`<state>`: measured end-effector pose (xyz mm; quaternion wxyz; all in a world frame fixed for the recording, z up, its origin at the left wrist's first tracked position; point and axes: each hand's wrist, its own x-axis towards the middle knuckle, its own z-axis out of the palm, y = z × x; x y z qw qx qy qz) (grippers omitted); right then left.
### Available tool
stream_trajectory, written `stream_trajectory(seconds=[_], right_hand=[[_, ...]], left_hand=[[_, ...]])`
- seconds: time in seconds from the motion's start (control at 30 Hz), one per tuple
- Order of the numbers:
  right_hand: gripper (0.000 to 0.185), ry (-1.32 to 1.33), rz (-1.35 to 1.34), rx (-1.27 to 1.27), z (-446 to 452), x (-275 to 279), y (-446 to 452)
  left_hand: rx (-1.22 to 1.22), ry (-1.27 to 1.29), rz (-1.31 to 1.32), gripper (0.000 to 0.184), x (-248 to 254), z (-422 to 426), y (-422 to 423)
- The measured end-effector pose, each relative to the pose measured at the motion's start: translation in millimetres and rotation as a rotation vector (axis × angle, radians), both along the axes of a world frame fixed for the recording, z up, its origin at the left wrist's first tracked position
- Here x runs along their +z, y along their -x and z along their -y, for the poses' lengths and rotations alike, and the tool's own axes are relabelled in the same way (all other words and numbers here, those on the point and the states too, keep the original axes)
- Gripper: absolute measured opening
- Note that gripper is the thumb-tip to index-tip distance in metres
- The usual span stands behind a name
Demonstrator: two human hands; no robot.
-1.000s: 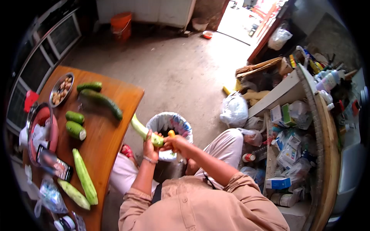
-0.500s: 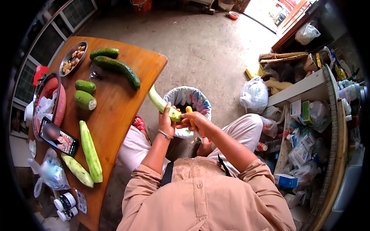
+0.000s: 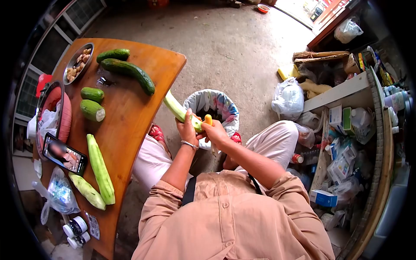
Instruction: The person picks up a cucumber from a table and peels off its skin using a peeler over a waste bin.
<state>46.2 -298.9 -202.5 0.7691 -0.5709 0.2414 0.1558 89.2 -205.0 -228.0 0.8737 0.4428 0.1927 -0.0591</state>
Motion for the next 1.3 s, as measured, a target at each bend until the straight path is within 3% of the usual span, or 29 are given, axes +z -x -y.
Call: stream_trajectory(seconds=[0.17, 0.4, 0.47, 0.7, 0.97, 1.1, 1.23, 1.3], right_hand=[[0.019, 0.069, -0.007, -0.007, -4.6, -2.0, 0.4], [0.027, -0.199, -0.043, 0.167, 22.2, 17.0, 1.2], [0.021, -0.321, -0.073, 0.126, 24.0, 22.1, 0.5], [0.023, -0.387, -0.201, 0.021, 15.6, -1.6, -6.5], [0.017, -0.202, -0.192, -0.220, -10.8, 5.7, -5.0], [0.019, -0.157, -0.118, -0.148, -5.1, 6.5, -2.3], [0.013, -0.061, -0.064, -0.046, 12.1, 4.7, -2.1], [0.011, -0.055, -0.059, 0.000, 17.8, 3.7, -1.6]], left_hand=[[0.023, -0.024, -0.010, 0.034, -5.5, -1.3, -2.9], [0.025, 0.061, 0.025, 0.032, 8.3, -6.0, -6.2], [0.010, 0.081, 0.019, 0.031, 8.3, -6.2, -6.8], [-0.013, 0.098, 0.009, 0.028, 10.2, -4.6, -5.3], [0.029, 0.027, 0.047, 0.027, 6.0, -1.9, -10.9], [-0.008, 0.186, -0.079, 0.027, 4.1, -9.7, -13.2], [-0.154, 0.513, -0.109, 0.022, -0.8, -10.7, -7.7], [-0.181, 0.536, -0.140, 0.030, -1.0, -12.9, -7.8]])
